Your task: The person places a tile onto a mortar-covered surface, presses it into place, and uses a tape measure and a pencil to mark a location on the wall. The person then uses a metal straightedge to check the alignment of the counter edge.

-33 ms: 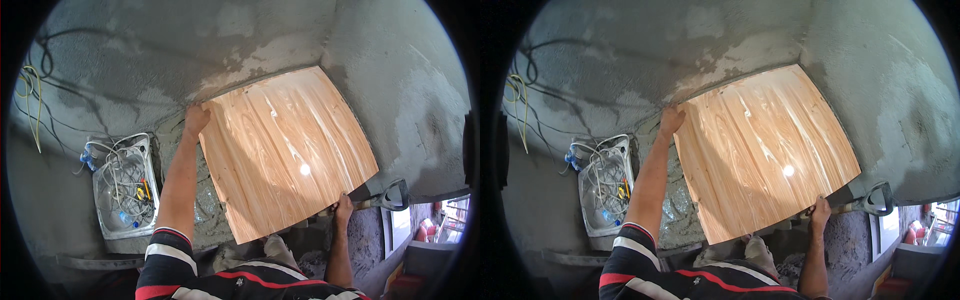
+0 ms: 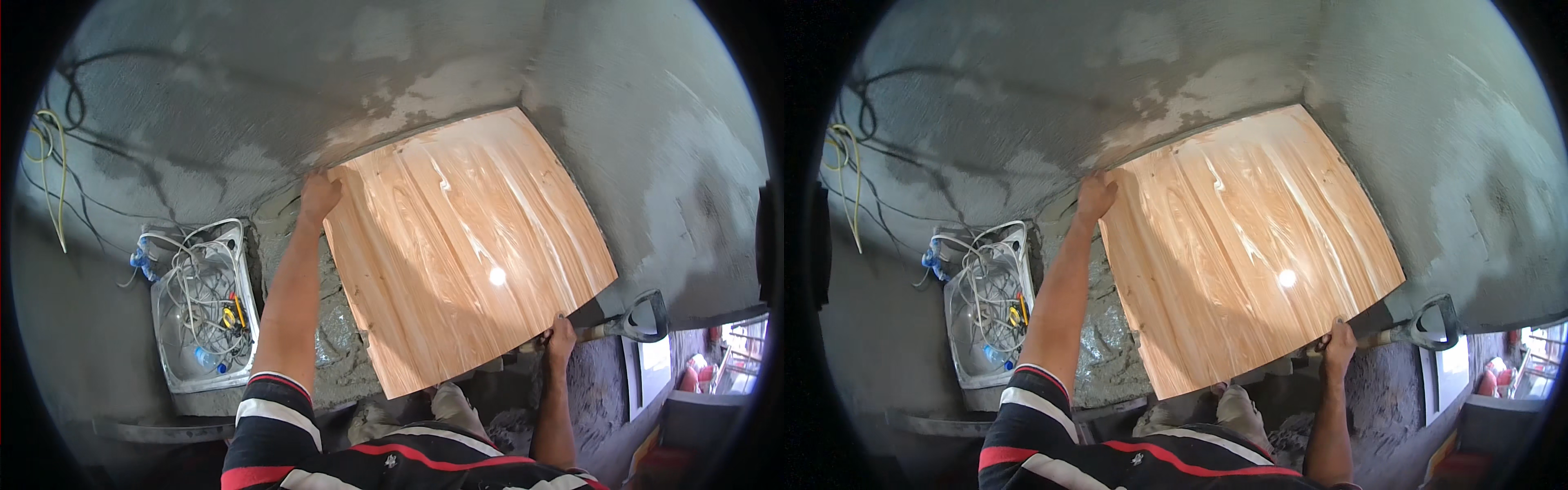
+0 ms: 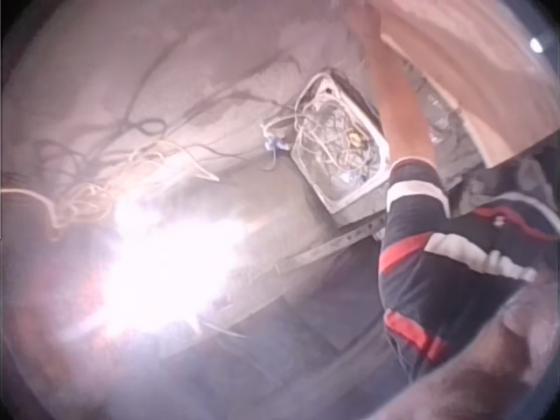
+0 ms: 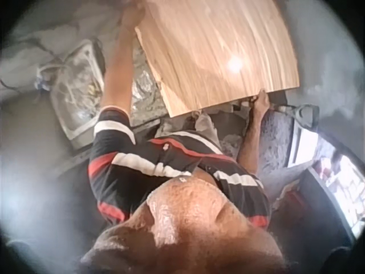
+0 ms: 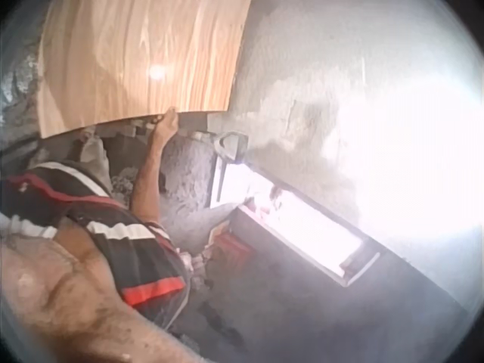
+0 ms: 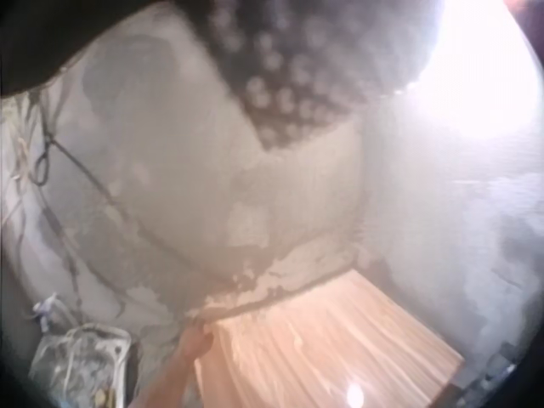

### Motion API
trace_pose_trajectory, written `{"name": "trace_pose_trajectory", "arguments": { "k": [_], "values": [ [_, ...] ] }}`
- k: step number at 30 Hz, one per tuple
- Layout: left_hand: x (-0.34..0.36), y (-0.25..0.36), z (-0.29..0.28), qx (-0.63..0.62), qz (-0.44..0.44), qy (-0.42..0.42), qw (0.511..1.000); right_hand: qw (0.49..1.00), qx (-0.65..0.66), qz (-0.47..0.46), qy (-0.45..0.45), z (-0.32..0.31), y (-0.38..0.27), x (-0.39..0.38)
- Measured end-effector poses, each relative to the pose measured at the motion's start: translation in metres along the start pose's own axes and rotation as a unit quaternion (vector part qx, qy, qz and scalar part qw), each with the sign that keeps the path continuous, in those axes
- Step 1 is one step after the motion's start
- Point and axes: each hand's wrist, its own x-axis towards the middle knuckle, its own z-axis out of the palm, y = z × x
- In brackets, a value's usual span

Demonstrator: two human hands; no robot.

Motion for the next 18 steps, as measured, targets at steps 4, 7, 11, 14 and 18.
{"name": "trace_pose_trajectory", "arguments": {
  "k": [4,7,11,14,18],
  "values": [
    [-0.015,0.028,-0.014,-0.085,-0.076,-0.1,0.988,0.999,-0.037,0.009,0.001,0.004,-0.01,-0.004],
    [-0.051,0.071,-0.016,0.012,0.026,0.036,0.999,0.999,-0.025,0.035,-0.013,-0.002,-0.011,-0.007],
    [-0.094,0.123,-0.029,-0.038,0.098,-0.056,0.993,0.999,0.011,0.033,-0.031,0.003,-0.015,-0.017],
    [-0.103,0.13,-0.021,-0.042,0.116,-0.056,0.991,0.999,0.017,0.028,-0.03,0.005,-0.014,-0.017],
    [-0.102,0.138,-0.017,-0.046,0.115,-0.056,0.991,0.999,0.024,0.034,-0.033,-0.002,-0.009,-0.014]
  ]
}}
